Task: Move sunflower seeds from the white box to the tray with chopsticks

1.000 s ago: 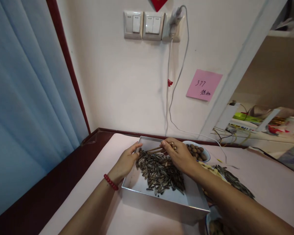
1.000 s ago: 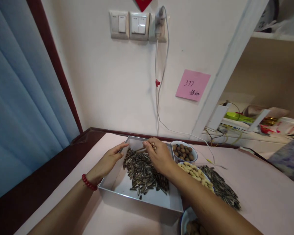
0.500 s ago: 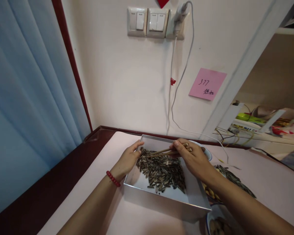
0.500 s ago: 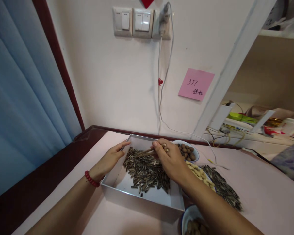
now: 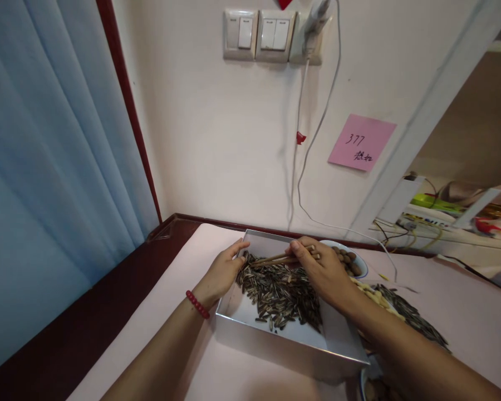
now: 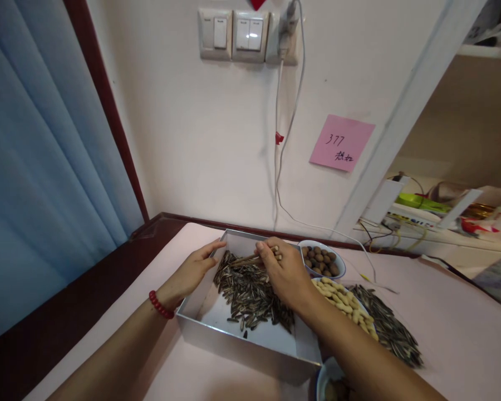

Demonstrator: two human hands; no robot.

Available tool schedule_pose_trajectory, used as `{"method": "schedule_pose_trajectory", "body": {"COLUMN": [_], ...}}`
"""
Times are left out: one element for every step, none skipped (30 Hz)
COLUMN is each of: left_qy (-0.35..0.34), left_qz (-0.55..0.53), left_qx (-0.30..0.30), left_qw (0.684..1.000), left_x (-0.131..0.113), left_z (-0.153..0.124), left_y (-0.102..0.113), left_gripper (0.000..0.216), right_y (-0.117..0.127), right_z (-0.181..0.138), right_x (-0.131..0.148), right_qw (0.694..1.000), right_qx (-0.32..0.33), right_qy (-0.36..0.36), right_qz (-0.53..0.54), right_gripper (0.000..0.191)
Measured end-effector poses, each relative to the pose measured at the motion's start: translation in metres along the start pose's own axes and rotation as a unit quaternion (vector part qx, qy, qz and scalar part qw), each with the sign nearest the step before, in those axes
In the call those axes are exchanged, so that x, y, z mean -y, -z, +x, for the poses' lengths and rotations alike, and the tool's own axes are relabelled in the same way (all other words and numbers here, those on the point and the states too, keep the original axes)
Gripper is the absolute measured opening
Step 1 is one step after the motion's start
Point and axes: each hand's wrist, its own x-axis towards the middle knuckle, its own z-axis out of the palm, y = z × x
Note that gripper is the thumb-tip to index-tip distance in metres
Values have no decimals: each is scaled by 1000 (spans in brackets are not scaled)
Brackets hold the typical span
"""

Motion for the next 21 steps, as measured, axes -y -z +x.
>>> {"method": "schedule_pose_trajectory", "body": {"left_qy": [1,3,5,6,7,7,7,7,5,2,-1,-6,-10,-11,-12,-11,-11,-11,-12,-12,-13], "left_qz": [0,2,3,5,6,7,9,11,14,17,22,27,34,40,45,49,51,53,56,61,67], "left_qx": [1,1,2,4,4,4,4,2,1,-1,-4,-6,-7,-7,-7,-8,-9,-9,-9,-8,-7], "left_qw": [1000,1000,1000,1000,1000,1000,1000,1000,1000,1000,1000,1000,999,999,999,999,999,998,998,998,998], "left_x": [0,-1,-2,-2,-3,-4,-5,-5,-6,-6,-7,-7,-8,-8,-9,-9,-9,-9,-8,-7,-5], "left_z": [0,0,0,0,0,0,1,1,2,3,4,5,6,6,7,8,9,10,11,12,13], "left_y": [0,0,0,0,0,1,1,2,2,2,3,3,3,3,3,3,3,4,4,5,6], "left_gripper": [46,47,47,48,48,49,49,49,49,48,48,48,48,48,48,48,48,48,48,48,48], "right_y": [3,6,9,13,18,23,30,38,48,59,72,86,101,116,131,144,157,167,175,181,184], "right_z": [-1,-3,-5,-8,-12,-17,-22,-28,-35,-42,-49,-56,-64,-72,-80,-88,-96,-104,-112,-119,-124], "right_x": [1,2,4,6,9,13,17,22,26,30,33,35,36,36,34,32,28,24,19,13,7], "right_qw": [1000,1000,1000,1000,999,999,998,996,993,989,983,977,969,961,951,939,929,919,910,904,902], "right_qx": [-3,-8,-14,-23,-33,-47,-64,-85,-108,-136,-166,-199,-231,-265,-301,-337,-367,-394,-414,-427,-431], "right_qy": [0,1,0,0,-2,-4,-7,-11,-16,-20,-18,-11,-1,10,17,16,8,-3,-14,-23,-33], "right_qz": [4,8,13,16,17,18,21,31,43,57,70,81,84,81,72,62,49,35,22,13,5], "right_gripper": [37,37,36,37,37,36,36,36,35,33,32,31,29,28,28,28,29,30,31,32,33]}}
